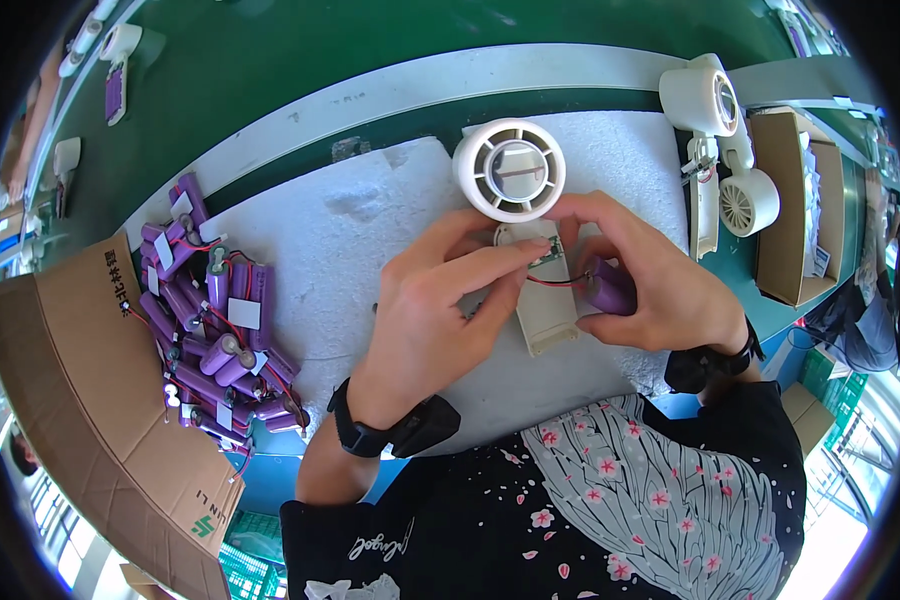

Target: The person assembles a handheld fan by plugging a battery pack into the circuit board and pressing it into the housing. They then fit the circuit board into its slot, test the device, and set it aside on the assembly line.

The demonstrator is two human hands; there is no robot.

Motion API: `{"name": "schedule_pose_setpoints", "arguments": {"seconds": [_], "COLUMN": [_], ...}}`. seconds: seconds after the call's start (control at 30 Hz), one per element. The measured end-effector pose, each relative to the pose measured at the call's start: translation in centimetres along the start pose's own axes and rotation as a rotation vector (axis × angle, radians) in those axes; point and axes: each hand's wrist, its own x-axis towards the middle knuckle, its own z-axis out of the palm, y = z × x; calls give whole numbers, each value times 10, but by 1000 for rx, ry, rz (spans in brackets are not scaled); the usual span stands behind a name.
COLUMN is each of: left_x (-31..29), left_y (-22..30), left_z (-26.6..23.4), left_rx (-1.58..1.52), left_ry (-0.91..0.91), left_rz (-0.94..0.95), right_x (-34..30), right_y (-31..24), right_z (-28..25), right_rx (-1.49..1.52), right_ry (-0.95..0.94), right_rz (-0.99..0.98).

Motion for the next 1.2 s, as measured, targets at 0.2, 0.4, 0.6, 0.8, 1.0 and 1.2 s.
{"name": "schedule_pose_setpoints", "arguments": {"seconds": [0.2,0.4,0.6,0.8,1.0,1.2], "left_x": [5,7,3,0,3,4], "left_y": [-1,-3,-5,-5,-3,-2], "left_z": [-7,-13,-9,3,2,1], "left_rx": [71,-23,-65,-31,123,180], "left_ry": [21,48,34,195,188,172], "left_rz": [-16,-85,-132,-103,-1,49], "right_x": [-4,-5,-6,-6,-6,-6], "right_y": [-8,-9,-3,-1,-4,-4], "right_z": [-8,-7,-6,-1,3,10], "right_rx": [-80,58,-95,-594,-707,-816], "right_ry": [46,118,328,455,447,467], "right_rz": [-19,52,68,-121,-251,-285]}}
